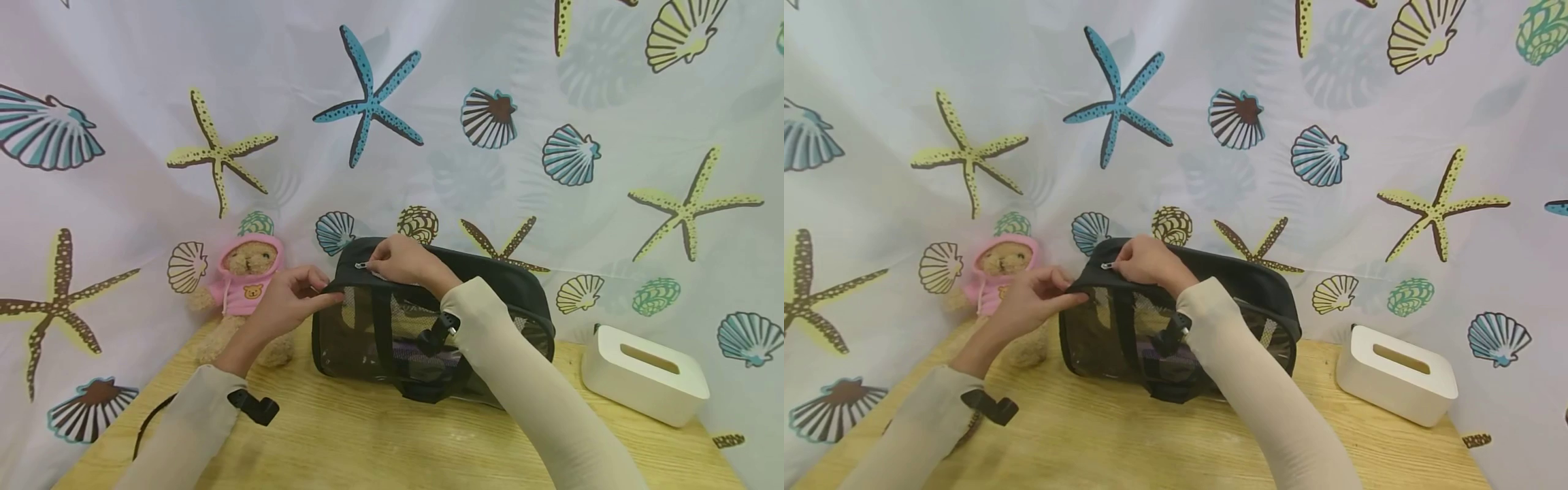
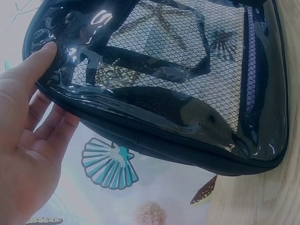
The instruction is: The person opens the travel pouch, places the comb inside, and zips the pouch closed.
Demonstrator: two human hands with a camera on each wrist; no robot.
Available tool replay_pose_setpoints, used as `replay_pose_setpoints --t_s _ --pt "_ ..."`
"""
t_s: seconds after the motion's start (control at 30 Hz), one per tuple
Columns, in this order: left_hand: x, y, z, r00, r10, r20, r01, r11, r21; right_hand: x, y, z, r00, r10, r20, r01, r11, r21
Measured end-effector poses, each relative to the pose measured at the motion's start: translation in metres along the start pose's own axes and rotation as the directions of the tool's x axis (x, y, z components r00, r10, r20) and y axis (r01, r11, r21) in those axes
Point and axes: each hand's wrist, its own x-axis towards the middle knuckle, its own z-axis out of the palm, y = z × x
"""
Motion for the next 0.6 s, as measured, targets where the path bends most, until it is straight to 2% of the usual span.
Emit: replay_pose_setpoints --t_s 0.23,0.43,0.6 --pt "0.001 0.001 -0.002 0.999 0.004 0.035 -0.003 1.0 -0.016 0.0 0.001 -0.004 1.0 0.005 -0.014 -0.004 0.995 0.099" --pt "0.002 0.001 -0.002 0.999 -0.017 0.037 0.017 1.0 -0.003 -0.005 0.009 -0.017 0.997 0.069 0.023 -0.073 0.972 0.225" --pt "0.004 -0.001 -0.001 0.999 -0.031 0.029 0.031 1.0 0.001 -0.014 0.018 -0.028 0.995 0.08 0.051 -0.092 0.949 0.301"
